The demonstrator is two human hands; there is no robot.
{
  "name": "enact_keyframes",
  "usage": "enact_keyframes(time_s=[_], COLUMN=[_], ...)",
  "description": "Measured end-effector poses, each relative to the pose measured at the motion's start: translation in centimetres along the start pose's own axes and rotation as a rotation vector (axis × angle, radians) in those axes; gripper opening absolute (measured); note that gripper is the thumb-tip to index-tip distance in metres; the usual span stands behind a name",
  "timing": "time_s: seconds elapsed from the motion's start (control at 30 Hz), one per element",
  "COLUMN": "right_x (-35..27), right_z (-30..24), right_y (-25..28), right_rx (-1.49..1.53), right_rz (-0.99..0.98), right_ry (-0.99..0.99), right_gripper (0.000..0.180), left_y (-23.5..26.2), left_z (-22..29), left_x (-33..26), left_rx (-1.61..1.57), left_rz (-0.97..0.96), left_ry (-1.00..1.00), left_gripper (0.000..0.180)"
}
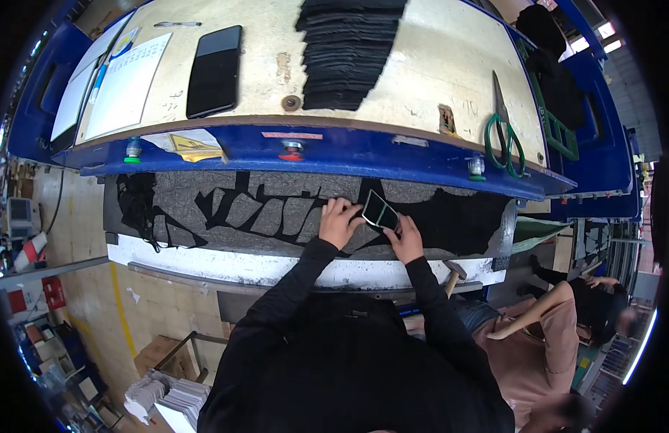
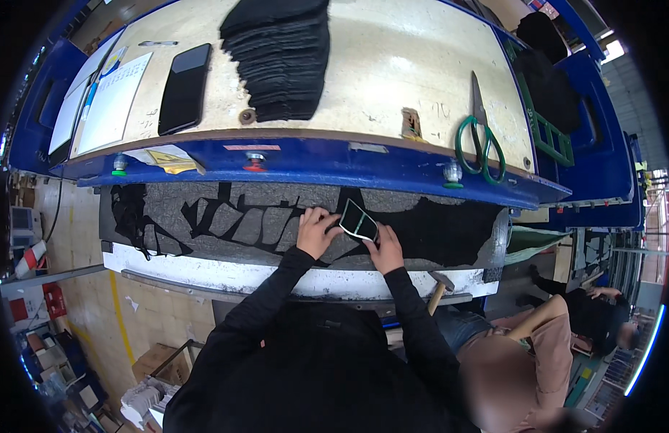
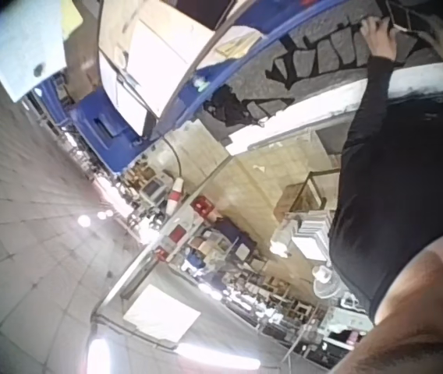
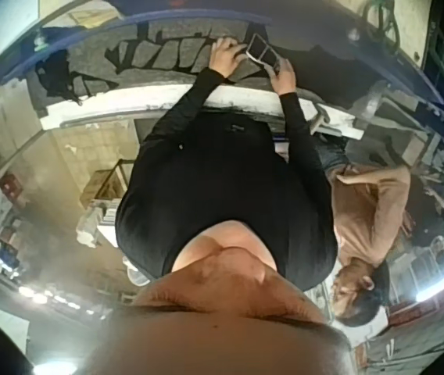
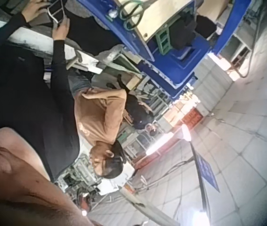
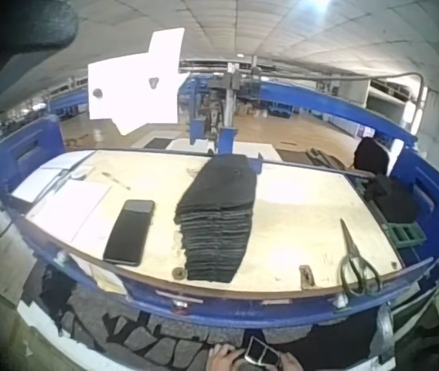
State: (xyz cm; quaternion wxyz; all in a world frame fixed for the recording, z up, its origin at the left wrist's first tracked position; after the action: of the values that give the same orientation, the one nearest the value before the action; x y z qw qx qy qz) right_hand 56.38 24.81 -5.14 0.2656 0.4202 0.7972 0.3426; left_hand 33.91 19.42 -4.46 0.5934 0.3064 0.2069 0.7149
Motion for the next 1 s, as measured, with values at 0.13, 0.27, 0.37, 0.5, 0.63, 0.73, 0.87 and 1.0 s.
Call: enact_keyframes(time_s=[0.13,0.27,0.37,0.5,0.63,0.73,0.87,1.0], right_x=[1.6,2.2,1.8,1.7,2.7,3.9,5.9,8.9], right_z=[-1.5,-1.1,-1.0,-0.9,-1.0,0.0,1.0,-1.7], right_y=[-0.2,-1.0,-0.9,-0.7,0.2,1.2,3.8,5.3], right_rx=[0.098,0.138,0.154,0.196,0.319,0.232,-0.063,-0.193], right_rz=[0.072,0.127,0.199,0.206,0.091,-0.027,-0.019,-0.186], right_ry=[-0.017,-0.017,-0.020,-0.030,-0.102,-0.092,0.178,0.413], right_gripper=[0.052,0.046,0.046,0.044,0.047,0.034,0.027,0.030], left_y=[-0.3,-1.0,-1.9,-2.4,-1.9,-1.4,0.0,1.9], left_z=[-0.1,-0.2,0.0,-0.2,-0.2,0.0,0.6,0.7], left_x=[0.4,1.0,1.4,1.3,1.6,1.2,-0.1,0.2], left_rx=[0.043,0.115,0.140,0.134,0.094,0.011,-0.168,0.061], left_rz=[0.104,0.161,0.139,0.135,0.124,0.122,0.020,0.067], left_ry=[0.024,0.062,0.104,0.150,0.155,0.075,0.014,0.054], left_gripper=[0.031,0.027,0.028,0.029,0.027,0.024,0.016,0.030])
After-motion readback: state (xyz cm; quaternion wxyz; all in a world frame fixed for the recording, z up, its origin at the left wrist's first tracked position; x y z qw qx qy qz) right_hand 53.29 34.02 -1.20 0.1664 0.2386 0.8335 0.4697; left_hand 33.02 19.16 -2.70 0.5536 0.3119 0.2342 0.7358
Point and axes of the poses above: each hand's wrist, its own x-axis towards the middle knuckle, its own y-axis out of the back of the hand, z = x × y, the point moved 5 cm from there along x, towards the middle knuckle, and after that the axes turned 8 degrees about -z, right-handed, at the moved point
